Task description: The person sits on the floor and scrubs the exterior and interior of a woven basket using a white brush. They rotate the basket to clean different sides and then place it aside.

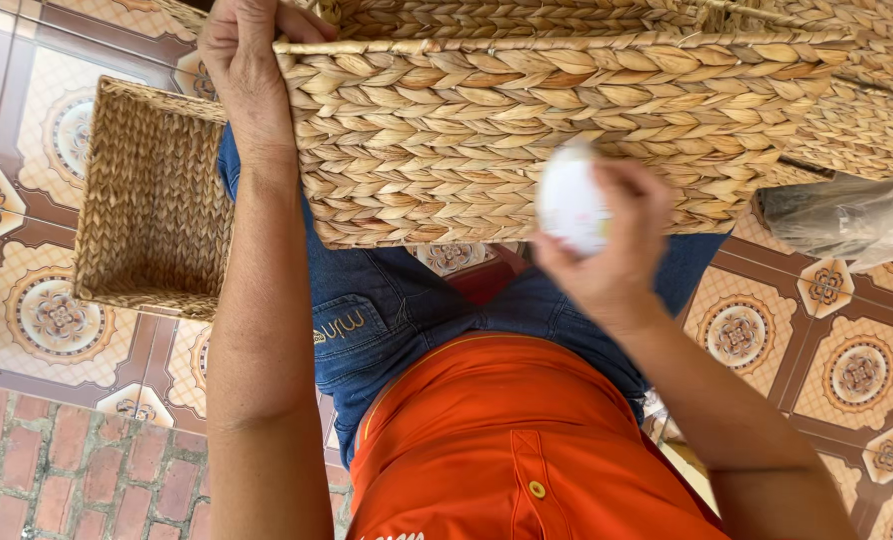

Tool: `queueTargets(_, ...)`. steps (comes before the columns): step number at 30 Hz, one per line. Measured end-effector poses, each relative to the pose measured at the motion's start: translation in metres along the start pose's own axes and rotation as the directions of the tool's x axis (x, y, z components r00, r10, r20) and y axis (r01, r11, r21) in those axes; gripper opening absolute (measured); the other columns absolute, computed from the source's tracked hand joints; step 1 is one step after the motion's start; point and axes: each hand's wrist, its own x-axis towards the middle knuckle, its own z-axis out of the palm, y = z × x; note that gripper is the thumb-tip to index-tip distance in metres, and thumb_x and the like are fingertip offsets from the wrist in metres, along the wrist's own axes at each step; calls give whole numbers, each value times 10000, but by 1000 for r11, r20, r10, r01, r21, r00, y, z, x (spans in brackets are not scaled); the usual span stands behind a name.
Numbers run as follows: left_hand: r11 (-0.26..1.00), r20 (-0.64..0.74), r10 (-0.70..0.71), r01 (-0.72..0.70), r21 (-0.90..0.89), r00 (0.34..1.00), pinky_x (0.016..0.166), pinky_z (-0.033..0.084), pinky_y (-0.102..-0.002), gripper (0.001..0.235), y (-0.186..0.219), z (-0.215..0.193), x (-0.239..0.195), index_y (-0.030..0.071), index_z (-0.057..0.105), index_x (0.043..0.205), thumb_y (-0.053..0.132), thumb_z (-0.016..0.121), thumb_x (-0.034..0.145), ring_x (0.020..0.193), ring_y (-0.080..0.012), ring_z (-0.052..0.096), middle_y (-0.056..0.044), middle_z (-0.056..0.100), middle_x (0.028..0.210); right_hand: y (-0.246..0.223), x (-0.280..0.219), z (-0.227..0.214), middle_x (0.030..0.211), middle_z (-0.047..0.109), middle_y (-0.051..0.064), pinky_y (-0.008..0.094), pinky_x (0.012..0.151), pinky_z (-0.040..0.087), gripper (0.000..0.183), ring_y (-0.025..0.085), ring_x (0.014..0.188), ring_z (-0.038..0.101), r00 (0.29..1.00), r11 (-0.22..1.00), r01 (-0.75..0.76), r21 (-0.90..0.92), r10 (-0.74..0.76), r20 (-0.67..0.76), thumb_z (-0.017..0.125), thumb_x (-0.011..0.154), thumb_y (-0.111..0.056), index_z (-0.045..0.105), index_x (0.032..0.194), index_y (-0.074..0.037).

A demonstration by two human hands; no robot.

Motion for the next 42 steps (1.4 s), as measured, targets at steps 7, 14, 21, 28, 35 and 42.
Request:
queueTargets(7, 998, -41, -31, 33, 50, 999, 692, 534, -309, 354, 13, 1, -3, 10, 701, 1029, 313, 566, 1151, 756, -192, 698, -124, 700, 783, -85, 27, 75, 1345, 477, 143, 492, 992, 406, 942, 308, 1210, 500, 962, 966, 191, 172, -219, 162, 962, 777, -392, 427, 1513, -147)
queueTargets(14, 999, -12, 15, -16, -39, 1000, 724, 574, -333, 377, 2, 5, -1, 11, 677, 937, 291, 557, 1159, 782, -217, 712, -144, 701, 790, -10, 3, -12, 1368, 483, 158, 495, 1044, 410, 906, 329, 1244, 501, 984, 993, 116, 2, -116, 136, 966, 753, -290, 439, 1469, -116)
queueTargets(21, 998, 30, 58, -58, -3, 998, 659, 549, -309, 427, 2, 7, 0, -12, 727, 917, 287, 537, 1156, 728, -198, 671, -159, 732, 823, -24, -5, 3, 1356, 465, 180, 500, 1051, 436, 886, 354, 1242, 496, 995, 999, 52, 6, -52, 89, 956, 785, -238, 425, 1480, -93)
queueTargets(28, 996, -81, -84, 87, 37, 993, 722, 534, -309, 350, 34, 19, -1, 20, 752, 1084, 308, 555, 1116, 726, -170, 679, -96, 714, 785, -92, 30, 63, 1333, 509, 123, 460, 984, 399, 903, 303, 1151, 528, 945, 968, 180, 174, -219, 244, 941, 785, -375, 461, 1522, -172)
queueTargets(35, 972, -56, -128, 137, 193, 990, 905, 620, -316, 385, 47, 24, 7, 39, 761, 1118, 385, 592, 1133, 816, -188, 751, -92, 707, 777, 10, 3, -16, 1375, 500, 150, 495, 1070, 401, 855, 326, 1275, 517, 997, 996, 74, -56, -73, 17, 912, 800, -264, 420, 1484, -119)
queueTargets(42, 466, 307, 27, -283, 838, 951, 705, 606, -317, 203, 91, 65, 44, 15, 687, 1201, 135, 660, 1039, 876, -222, 748, -123, 746, 994, 71, -45, -61, 1343, 454, 176, 406, 1123, 434, 824, 307, 1268, 493, 960, 973, -220, 74, 229, -159, 867, 862, -132, 420, 1551, -73)
